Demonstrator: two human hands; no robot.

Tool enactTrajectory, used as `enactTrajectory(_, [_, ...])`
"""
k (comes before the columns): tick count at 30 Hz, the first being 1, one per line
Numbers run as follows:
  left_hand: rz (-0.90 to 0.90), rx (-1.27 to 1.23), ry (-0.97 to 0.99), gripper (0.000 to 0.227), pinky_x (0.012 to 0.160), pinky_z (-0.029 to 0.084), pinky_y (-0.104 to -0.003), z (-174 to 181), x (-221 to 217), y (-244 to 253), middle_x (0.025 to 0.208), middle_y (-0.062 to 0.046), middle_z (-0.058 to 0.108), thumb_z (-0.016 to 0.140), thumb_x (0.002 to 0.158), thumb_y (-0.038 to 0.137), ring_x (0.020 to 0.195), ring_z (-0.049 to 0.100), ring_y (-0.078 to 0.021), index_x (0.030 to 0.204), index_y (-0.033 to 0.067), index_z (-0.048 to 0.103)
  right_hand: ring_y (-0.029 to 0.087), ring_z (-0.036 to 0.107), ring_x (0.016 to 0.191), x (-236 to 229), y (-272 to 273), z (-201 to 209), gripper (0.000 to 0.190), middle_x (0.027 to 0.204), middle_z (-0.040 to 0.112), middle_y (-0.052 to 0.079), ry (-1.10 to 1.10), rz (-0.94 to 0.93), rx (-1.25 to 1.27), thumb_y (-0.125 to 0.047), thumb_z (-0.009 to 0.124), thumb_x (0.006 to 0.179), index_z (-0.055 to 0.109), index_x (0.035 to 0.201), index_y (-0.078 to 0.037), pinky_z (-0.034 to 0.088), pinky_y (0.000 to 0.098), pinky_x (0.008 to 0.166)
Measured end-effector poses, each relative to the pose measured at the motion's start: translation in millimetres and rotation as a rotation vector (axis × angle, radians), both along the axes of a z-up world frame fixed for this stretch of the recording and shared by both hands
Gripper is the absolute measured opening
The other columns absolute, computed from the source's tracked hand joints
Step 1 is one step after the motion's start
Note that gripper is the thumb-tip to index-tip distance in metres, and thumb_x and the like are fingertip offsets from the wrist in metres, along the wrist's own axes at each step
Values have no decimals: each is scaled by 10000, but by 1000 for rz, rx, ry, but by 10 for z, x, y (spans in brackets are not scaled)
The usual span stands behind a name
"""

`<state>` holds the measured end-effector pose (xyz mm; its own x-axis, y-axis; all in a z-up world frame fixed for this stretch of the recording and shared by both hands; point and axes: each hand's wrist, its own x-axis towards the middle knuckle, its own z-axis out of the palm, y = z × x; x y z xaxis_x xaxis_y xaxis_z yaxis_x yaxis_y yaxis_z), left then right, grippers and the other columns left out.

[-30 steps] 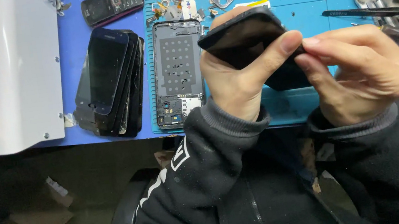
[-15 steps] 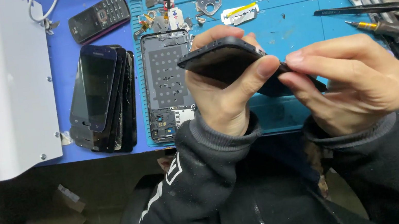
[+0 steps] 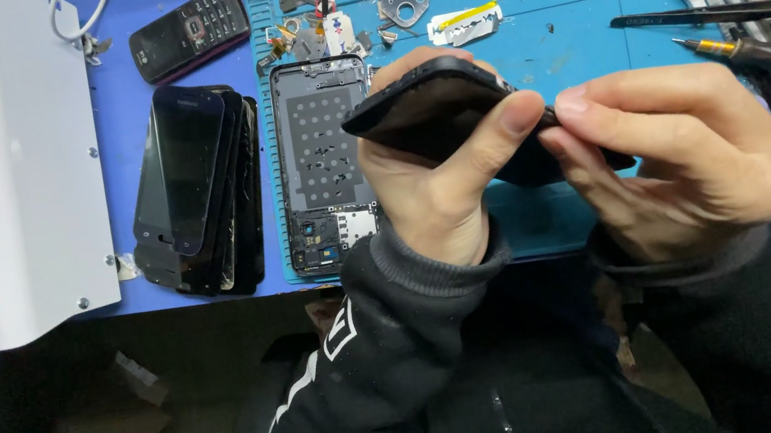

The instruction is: Reassemble the internal components of a mobile phone and test the screen functionality.

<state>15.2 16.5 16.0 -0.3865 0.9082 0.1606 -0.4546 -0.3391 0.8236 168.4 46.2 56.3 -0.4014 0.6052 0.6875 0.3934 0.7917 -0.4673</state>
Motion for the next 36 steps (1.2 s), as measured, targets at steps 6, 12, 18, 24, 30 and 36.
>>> enactTrajectory(6, [33, 14, 58, 177, 821, 531, -221, 53, 2, 66, 910, -31, 715, 871, 969, -14, 844, 651, -95, 1006, -7, 698, 200, 706, 945, 33, 107, -100, 169, 1118, 668, 159, 53, 70, -57, 60, 827, 1033, 688, 1125, 31, 599, 268, 822])
enactTrajectory(12, [35, 40, -93, 122, 795, 511, -213, 216, 46, 110, 892, 9, 697, 822, 981, 1, 826, 627, -64, 947, 13, 706, 169, 700, 920, 21, 163, -105, 133, 1114, 660, 169, 35, 75, -79, 88, 788, 1034, 678, 1103, 60, 600, 249, 813])
enactTrajectory(18, [47, 44, -91, 122, 785, 517, -215, 192, 62, 108, 891, 5, 700, 812, 1012, -5, 822, 631, -63, 936, -4, 717, 158, 712, 954, 20, 184, -132, 127, 1146, 648, 163, 30, 89, -89, 114, 773, 1068, 667, 1124, 75, 618, 256, 829])
enactTrajectory(24, [74, 31, -108, 100, 776, 541, -224, 184, 95, 141, 900, 1, 712, 817, 994, 11, 815, 647, -67, 949, -14, 731, 137, 688, 991, -32, 152, -130, 125, 1181, 618, 141, 79, 57, -173, 114, 746, 1061, 658, 1133, 64, 644, 246, 792])
enactTrajectory(30, [58, 26, -174, 67, 790, 561, -238, 149, 126, 174, 911, -24, 732, 803, 949, -1, 826, 670, -82, 958, -27, 743, 115, 639, 980, 21, 167, -257, 124, 1177, 582, 118, 110, 77, -207, 118, 725, 1111, 623, 1155, 64, 649, 250, 822])
enactTrajectory(36, [71, 59, -204, 74, 804, 572, -237, 91, 147, 209, 927, -31, 757, 822, 961, 23, 833, 691, -87, 977, -27, 770, 115, 633, 958, -7, 184, -212, 119, 1189, 601, 124, 125, 51, -264, 102, 726, 1100, 625, 1149, 61, 660, 238, 783])
